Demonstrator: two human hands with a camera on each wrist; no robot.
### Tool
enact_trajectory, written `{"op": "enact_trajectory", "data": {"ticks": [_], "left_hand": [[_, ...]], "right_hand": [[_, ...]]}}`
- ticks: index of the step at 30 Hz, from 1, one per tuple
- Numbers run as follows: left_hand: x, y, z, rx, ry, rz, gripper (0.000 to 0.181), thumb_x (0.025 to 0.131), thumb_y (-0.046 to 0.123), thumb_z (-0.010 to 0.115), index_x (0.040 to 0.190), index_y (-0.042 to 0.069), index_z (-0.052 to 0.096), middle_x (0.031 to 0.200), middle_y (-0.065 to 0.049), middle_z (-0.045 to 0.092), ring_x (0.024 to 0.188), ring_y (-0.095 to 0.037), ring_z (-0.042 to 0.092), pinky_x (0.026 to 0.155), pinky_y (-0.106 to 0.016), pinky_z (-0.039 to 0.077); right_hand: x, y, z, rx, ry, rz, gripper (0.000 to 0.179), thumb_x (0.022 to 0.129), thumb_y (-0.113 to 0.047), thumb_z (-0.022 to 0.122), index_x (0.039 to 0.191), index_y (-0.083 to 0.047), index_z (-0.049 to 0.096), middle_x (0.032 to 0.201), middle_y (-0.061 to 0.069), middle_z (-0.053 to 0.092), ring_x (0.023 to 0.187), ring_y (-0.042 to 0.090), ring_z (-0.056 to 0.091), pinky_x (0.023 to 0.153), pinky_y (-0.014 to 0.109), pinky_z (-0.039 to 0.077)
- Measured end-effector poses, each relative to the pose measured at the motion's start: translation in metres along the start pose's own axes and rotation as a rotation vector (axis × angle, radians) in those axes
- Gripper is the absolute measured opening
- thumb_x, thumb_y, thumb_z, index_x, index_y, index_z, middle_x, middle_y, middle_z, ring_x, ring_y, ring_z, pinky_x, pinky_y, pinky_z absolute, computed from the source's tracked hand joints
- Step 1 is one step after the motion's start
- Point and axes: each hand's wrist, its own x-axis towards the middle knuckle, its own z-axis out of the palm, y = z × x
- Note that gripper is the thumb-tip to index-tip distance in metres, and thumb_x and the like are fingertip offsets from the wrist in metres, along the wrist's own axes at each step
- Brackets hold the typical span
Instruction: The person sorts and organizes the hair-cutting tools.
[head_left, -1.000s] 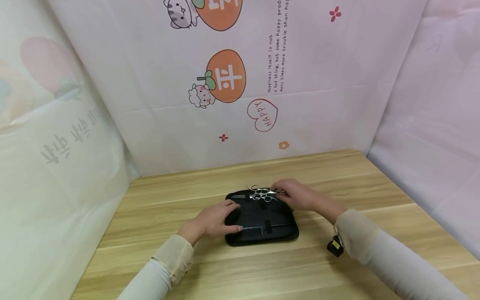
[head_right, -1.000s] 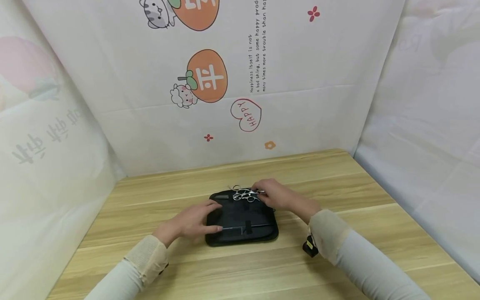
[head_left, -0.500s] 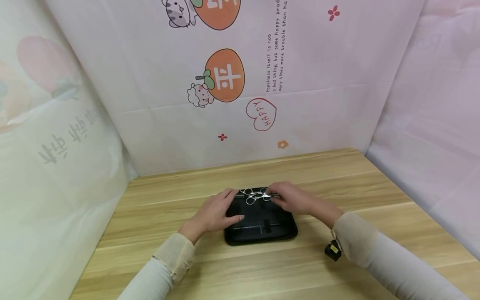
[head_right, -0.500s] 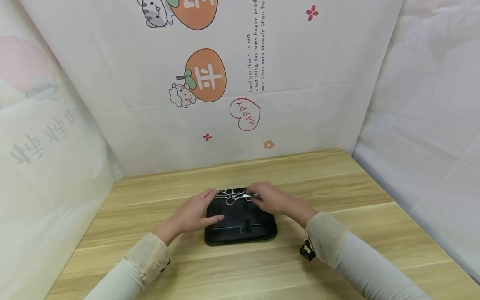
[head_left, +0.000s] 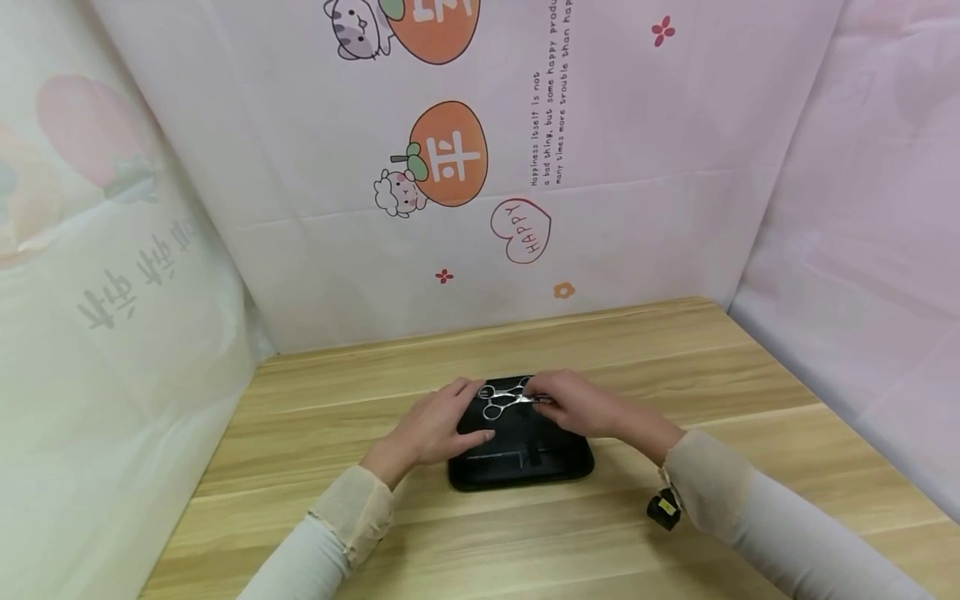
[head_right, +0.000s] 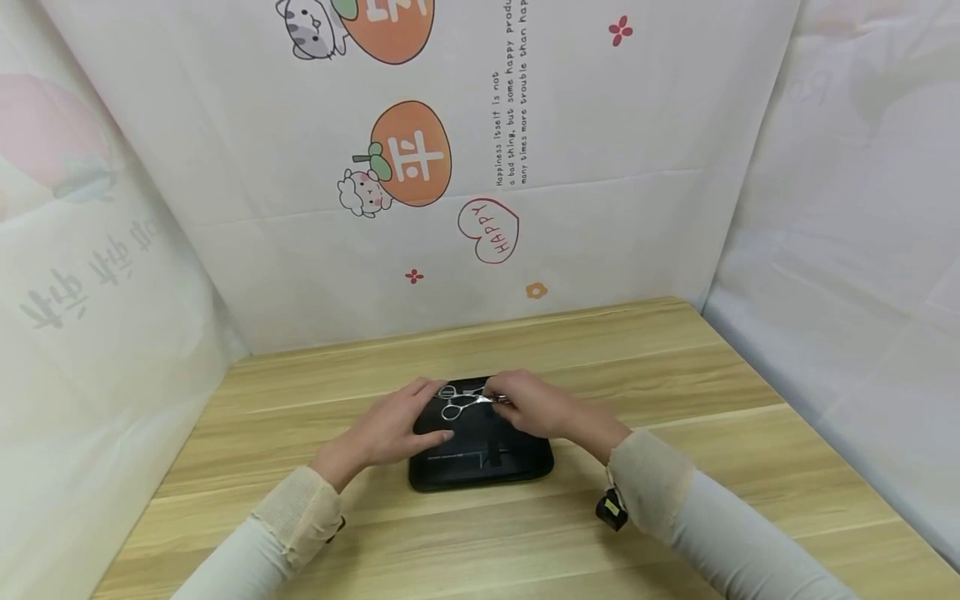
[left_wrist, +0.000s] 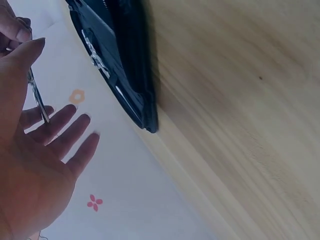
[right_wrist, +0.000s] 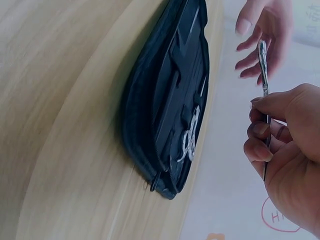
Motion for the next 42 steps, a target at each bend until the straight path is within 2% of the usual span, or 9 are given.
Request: {"op": "enact_trajectory", "data": {"ticks": [5,10,15,17,22,25,30,38,42], "left_hand": [[0.002,0.007,-0.001,-0.040,-0.008,0.015,0.079,0.096,0.056,0.065,0.156,0.010,0.042,0.150,-0.013,0.052,0.135,-0.030,0.052,0.110,-0.048,0.044],[0.005,0.011,0.001,-0.043,0.002,0.077,0.065,0.097,0.052,0.065,0.145,0.009,0.056,0.135,-0.009,0.061,0.121,-0.025,0.060,0.104,-0.043,0.049],[0.008,0.016,0.002,-0.050,0.006,0.116,0.039,0.099,0.049,0.065,0.115,0.014,0.069,0.102,0.001,0.064,0.089,-0.013,0.058,0.079,-0.031,0.051],[0.010,0.017,0.002,-0.063,0.010,0.121,0.029,0.098,0.046,0.066,0.102,0.018,0.066,0.087,0.005,0.059,0.077,-0.011,0.053,0.069,-0.028,0.046],[0.013,0.018,0.002,-0.063,0.042,0.146,0.020,0.099,0.032,0.067,0.085,0.021,0.060,0.069,0.010,0.049,0.064,-0.008,0.048,0.058,-0.025,0.040],[0.013,0.018,0.003,-0.050,0.041,0.154,0.021,0.099,0.027,0.064,0.080,0.021,0.058,0.062,0.011,0.046,0.060,-0.007,0.047,0.056,-0.025,0.039],[0.011,0.017,0.005,-0.064,-0.006,0.138,0.028,0.102,0.028,0.060,0.076,0.022,0.054,0.061,0.012,0.045,0.057,-0.007,0.047,0.056,-0.025,0.039],[0.010,0.010,0.007,-0.065,-0.015,0.151,0.022,0.104,0.029,0.059,0.084,0.021,0.062,0.067,0.012,0.049,0.065,-0.008,0.052,0.065,-0.028,0.045],[0.006,0.005,0.007,-0.051,-0.018,0.153,0.022,0.103,0.026,0.060,0.082,0.019,0.060,0.066,0.011,0.046,0.066,-0.010,0.051,0.066,-0.031,0.046]], "right_hand": [[0.003,-0.008,0.000,-0.014,0.006,-0.029,0.016,0.097,0.000,0.066,0.113,-0.001,0.070,0.108,0.009,0.071,0.094,0.017,0.066,0.081,0.037,0.056],[0.004,-0.014,0.002,-0.008,-0.012,-0.024,0.016,0.097,-0.001,0.067,0.112,-0.003,0.071,0.107,0.008,0.071,0.090,0.013,0.065,0.079,0.033,0.056],[0.007,-0.019,0.006,0.024,-0.028,-0.029,0.013,0.098,-0.002,0.066,0.110,-0.006,0.070,0.104,0.006,0.069,0.088,0.008,0.061,0.078,0.030,0.054],[0.008,-0.020,0.007,0.031,-0.028,-0.033,0.012,0.099,-0.002,0.065,0.108,-0.007,0.069,0.103,0.005,0.068,0.087,0.008,0.060,0.078,0.030,0.054],[0.011,-0.024,0.010,0.045,-0.035,-0.020,0.011,0.099,-0.003,0.065,0.106,-0.011,0.069,0.103,-0.001,0.067,0.088,0.007,0.058,0.078,0.029,0.053],[0.012,-0.025,0.013,0.059,-0.048,-0.012,0.011,0.099,-0.003,0.065,0.106,-0.011,0.069,0.103,-0.001,0.067,0.087,0.007,0.058,0.078,0.029,0.052],[0.011,-0.026,0.015,0.057,-0.050,-0.019,0.011,0.099,-0.004,0.066,0.104,-0.012,0.070,0.100,0.001,0.067,0.082,0.005,0.055,0.074,0.027,0.051],[0.008,-0.018,0.014,0.058,-0.005,-0.036,0.008,0.096,-0.003,0.070,0.098,-0.010,0.072,0.093,-0.004,0.066,0.078,0.006,0.054,0.070,0.025,0.050],[0.003,-0.010,0.011,0.052,0.010,-0.034,0.008,0.093,-0.001,0.073,0.094,-0.010,0.074,0.087,-0.005,0.064,0.074,0.004,0.053,0.066,0.023,0.050]]}}
